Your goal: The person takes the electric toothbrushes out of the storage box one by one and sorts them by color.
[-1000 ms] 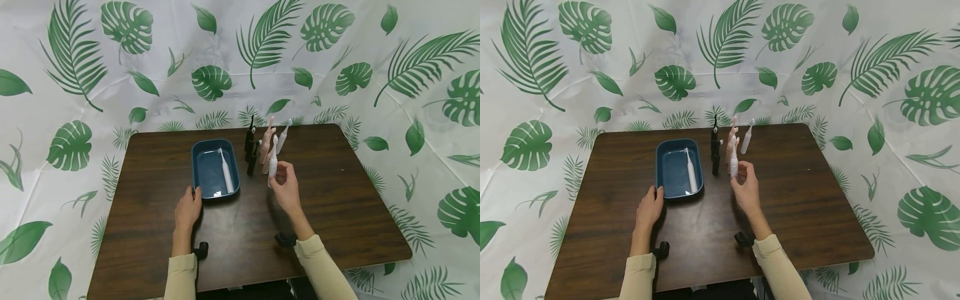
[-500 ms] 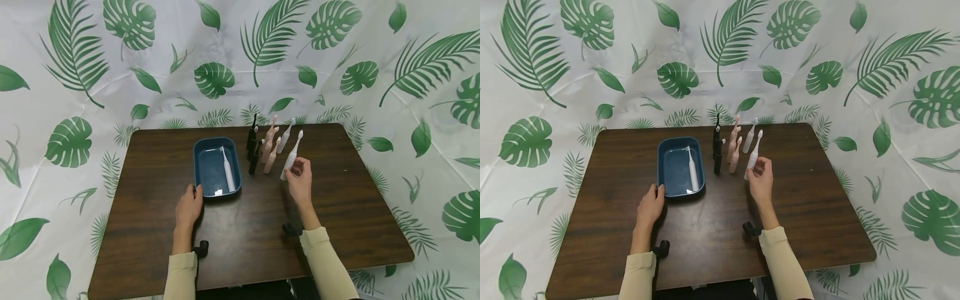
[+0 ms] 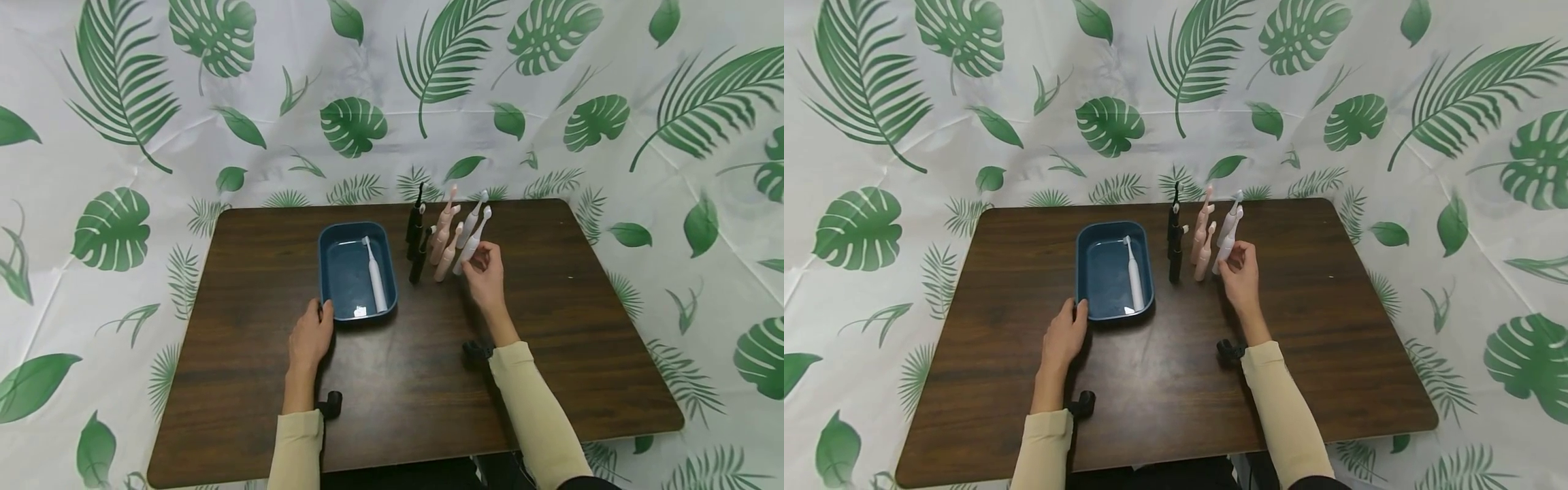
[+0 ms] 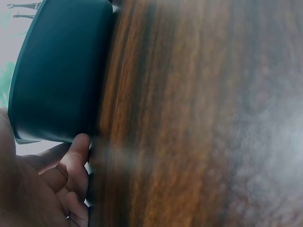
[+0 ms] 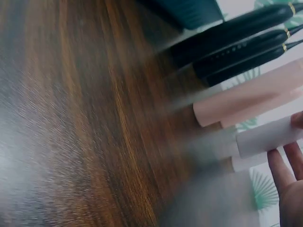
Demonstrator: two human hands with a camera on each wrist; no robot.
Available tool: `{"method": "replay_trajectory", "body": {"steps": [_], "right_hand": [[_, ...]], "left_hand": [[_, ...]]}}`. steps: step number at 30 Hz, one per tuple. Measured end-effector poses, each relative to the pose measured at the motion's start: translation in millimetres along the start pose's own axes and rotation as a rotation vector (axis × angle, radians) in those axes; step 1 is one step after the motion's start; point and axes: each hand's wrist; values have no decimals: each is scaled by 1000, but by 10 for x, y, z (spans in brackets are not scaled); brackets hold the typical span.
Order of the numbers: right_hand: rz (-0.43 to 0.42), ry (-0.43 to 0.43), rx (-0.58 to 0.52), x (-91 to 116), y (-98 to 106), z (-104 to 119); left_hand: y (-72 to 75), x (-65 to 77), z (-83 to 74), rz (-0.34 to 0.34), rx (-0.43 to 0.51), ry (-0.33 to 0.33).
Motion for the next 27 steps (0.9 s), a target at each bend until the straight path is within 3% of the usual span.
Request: {"method": "replay_trajectory", "body": {"steps": [13,16,21,23,27], "right_hand": [[23,17,-29,-220,-96,-248],[6,13,11,-281,-124,-376],[-21,-6,90,-266,-104,-277],[-18,-5,88,-236,-83,-188],[-21,10,88,-241,-95,-218]], "left_hand": [[9,-28,37,3,-6,12],[2,-41,44,0,-5,21],[-6,-52,40,7,2,26],[-9,-44,40,-5,4,14],[-4,-40,63,-22,14,-5]]}}
Point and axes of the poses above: each hand's wrist, its own x-axis away from the middle knuckle, its own y-axis out of the back of the hand, z = x × y, and after that the axes turned 12 degrees about x, right-handed
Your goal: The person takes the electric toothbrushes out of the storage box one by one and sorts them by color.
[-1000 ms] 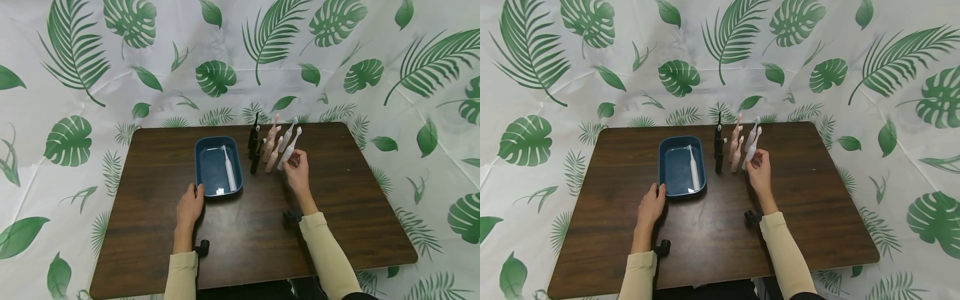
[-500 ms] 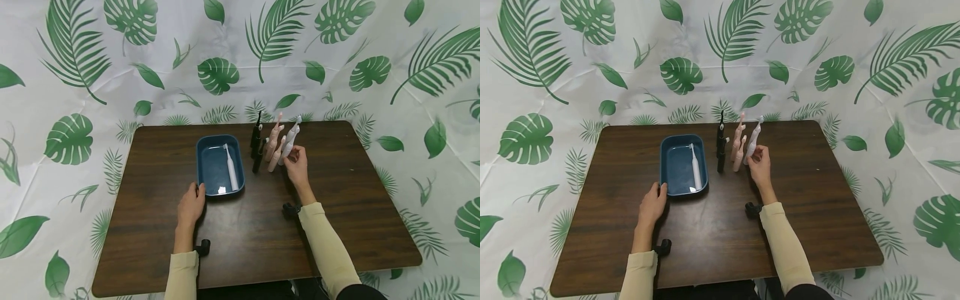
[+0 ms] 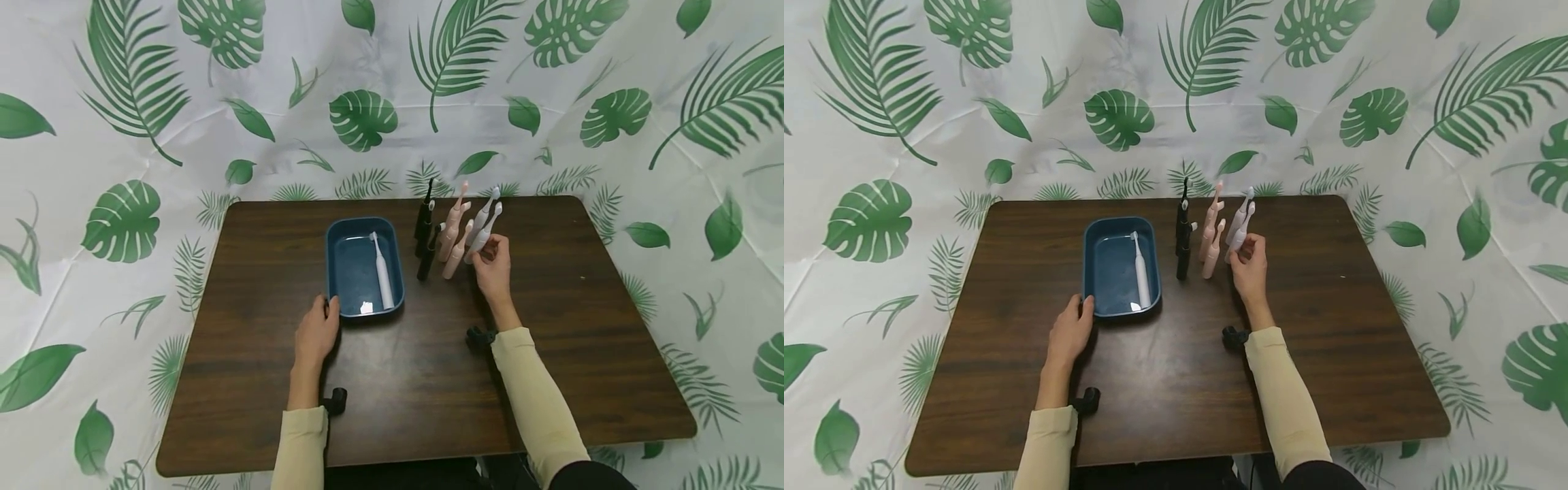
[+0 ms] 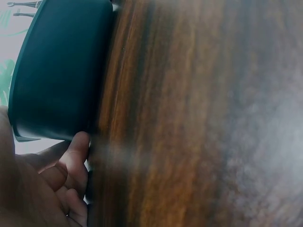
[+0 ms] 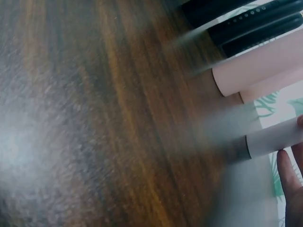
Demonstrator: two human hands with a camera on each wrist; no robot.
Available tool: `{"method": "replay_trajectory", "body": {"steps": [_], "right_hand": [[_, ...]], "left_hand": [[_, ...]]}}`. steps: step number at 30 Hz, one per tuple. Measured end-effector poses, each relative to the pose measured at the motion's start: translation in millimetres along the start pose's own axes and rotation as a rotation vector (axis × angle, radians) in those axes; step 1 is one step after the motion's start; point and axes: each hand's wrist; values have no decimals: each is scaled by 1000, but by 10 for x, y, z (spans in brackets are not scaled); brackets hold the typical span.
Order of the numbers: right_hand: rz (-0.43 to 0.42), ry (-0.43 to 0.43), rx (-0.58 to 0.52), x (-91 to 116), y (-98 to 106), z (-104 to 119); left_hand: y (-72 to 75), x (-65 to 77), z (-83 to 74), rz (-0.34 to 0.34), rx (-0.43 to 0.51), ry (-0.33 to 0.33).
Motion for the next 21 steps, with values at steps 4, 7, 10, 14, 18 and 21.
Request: {"method": "replay_trajectory", "body": {"steps": [4,7,10,14,18,21], "right_hand": [[-2,15,13,-5,-4,5],[-3,12,21,-1,-9,8],[-9,3,32,-9,-27,-29],[-30,-11,55,-61,-71,-206],[-52,-31,84,-76,-100,-355],[-56,-48,94,-55,-108,-402]], "left_hand": [[2,-35,60,1,-1,-26],[-10,-62,117,-4,-4,-44],[11,-36,67,0,16,-38],[30,-2,0,7,16,-28],[30,20,-19,14,7,-22],[25,18,-8,13,5,-20]]}}
Point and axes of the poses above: each hand's wrist, its own x-axis away from the middle knuckle, its own y-axis out of the back of the hand, z = x × y, and after that the axes turned 12 degrees about x, right-handed
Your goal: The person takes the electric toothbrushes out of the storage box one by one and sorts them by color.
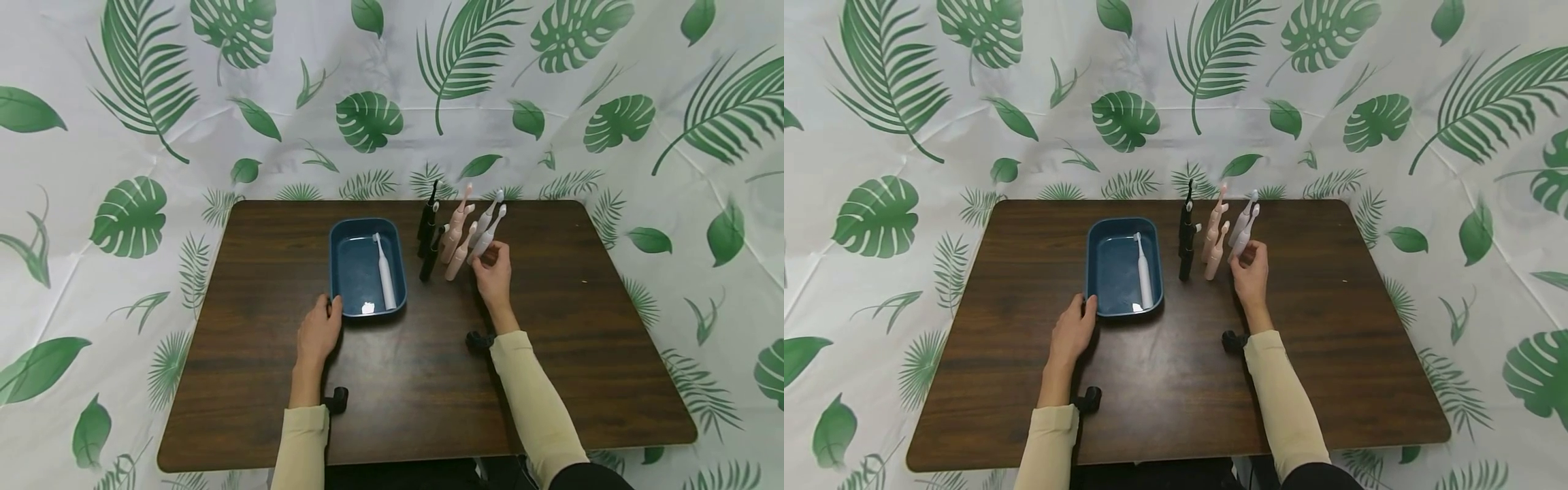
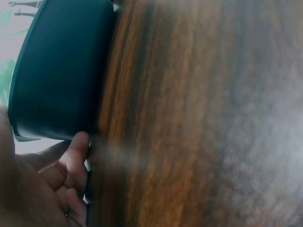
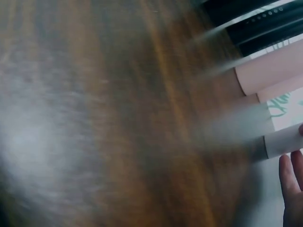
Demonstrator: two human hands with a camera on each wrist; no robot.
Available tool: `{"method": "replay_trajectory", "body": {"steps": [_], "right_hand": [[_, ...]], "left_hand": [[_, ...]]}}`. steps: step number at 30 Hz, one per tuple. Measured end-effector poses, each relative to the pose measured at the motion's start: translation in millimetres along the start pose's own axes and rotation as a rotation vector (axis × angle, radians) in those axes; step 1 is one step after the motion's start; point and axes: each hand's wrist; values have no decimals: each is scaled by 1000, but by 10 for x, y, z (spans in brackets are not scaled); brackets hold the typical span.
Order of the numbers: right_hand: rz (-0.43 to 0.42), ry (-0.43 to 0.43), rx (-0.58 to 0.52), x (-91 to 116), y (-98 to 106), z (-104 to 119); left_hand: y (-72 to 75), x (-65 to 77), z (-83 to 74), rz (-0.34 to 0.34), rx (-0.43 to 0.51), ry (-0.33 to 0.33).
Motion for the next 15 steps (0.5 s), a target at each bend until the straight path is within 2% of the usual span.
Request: {"method": "replay_trajectory", "body": {"steps": [7,12,15], "right_hand": [[-2,-19,44,104,6,-35],[10,-38,106,235,-3,-25],[16,-63,93,326,-5,-13]], "left_hand": [[-8,-1,-28,-14,-13,-11],[-16,6,-27,-10,-17,7],[-17,16,-22,-16,-10,9]]}}
Point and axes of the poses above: each hand's wrist, its own x-axis away from the middle knuckle, its own y-axis out of the back of the hand, z = x × y, and after that the axes turned 12 degrees about x, right-handed
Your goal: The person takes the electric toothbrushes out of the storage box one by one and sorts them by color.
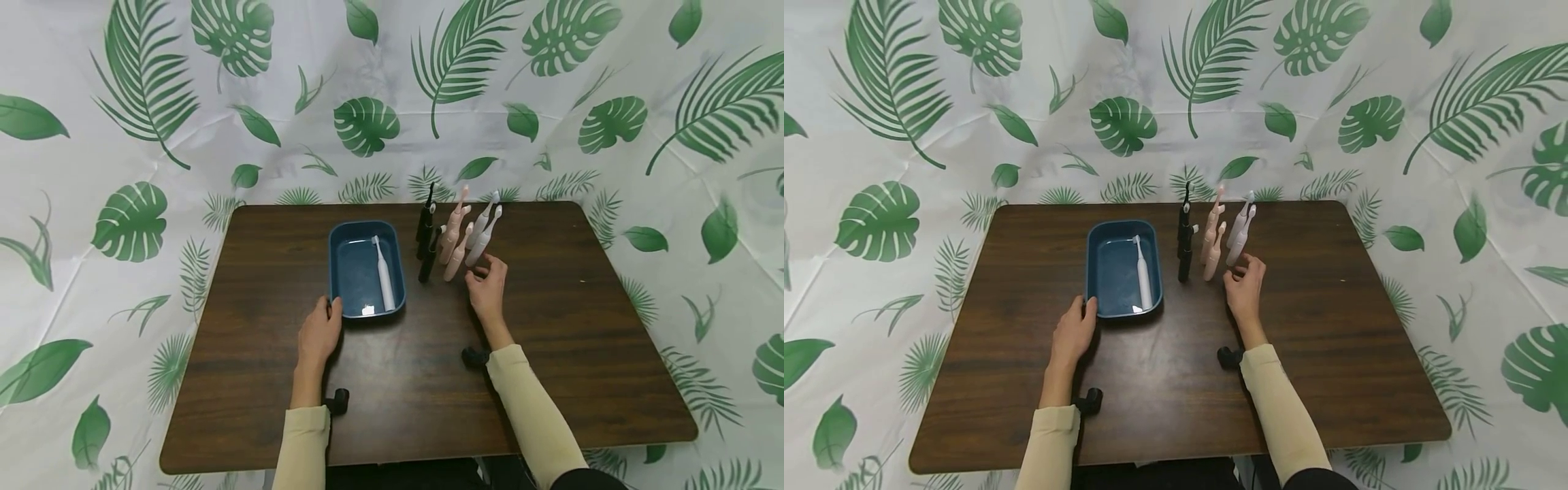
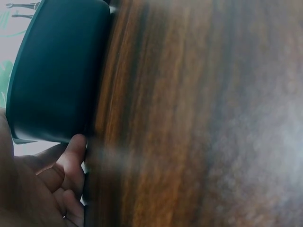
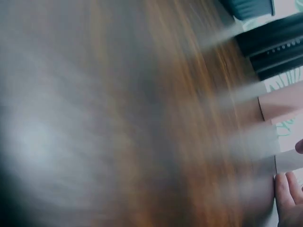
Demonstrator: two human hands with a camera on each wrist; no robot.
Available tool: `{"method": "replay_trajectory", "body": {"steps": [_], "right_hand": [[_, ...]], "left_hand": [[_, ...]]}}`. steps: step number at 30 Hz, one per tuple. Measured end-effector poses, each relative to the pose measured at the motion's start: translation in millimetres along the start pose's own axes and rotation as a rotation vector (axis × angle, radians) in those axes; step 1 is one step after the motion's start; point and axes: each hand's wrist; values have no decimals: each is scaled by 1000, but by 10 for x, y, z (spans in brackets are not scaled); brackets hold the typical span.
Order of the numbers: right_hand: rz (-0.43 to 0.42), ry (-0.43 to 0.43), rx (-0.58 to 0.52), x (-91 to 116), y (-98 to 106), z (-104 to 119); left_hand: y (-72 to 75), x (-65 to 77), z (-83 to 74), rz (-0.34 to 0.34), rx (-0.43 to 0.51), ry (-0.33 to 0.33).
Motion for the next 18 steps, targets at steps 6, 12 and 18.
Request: {"method": "replay_trajectory", "body": {"steps": [6,12,18], "right_hand": [[-18,-37,-34,225,6,74],[-139,24,-94,512,-36,217],[-148,139,-200,732,-52,529]], "left_hand": [[6,18,34,-12,12,-22],[2,49,21,-20,18,-20],[-12,57,-9,7,2,6]]}}
Point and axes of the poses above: each hand's wrist, its own x-axis away from the middle knuckle, its own y-axis out of the back of the hand, z = x × y, and after that the axes turned 12 degrees about x, right-handed
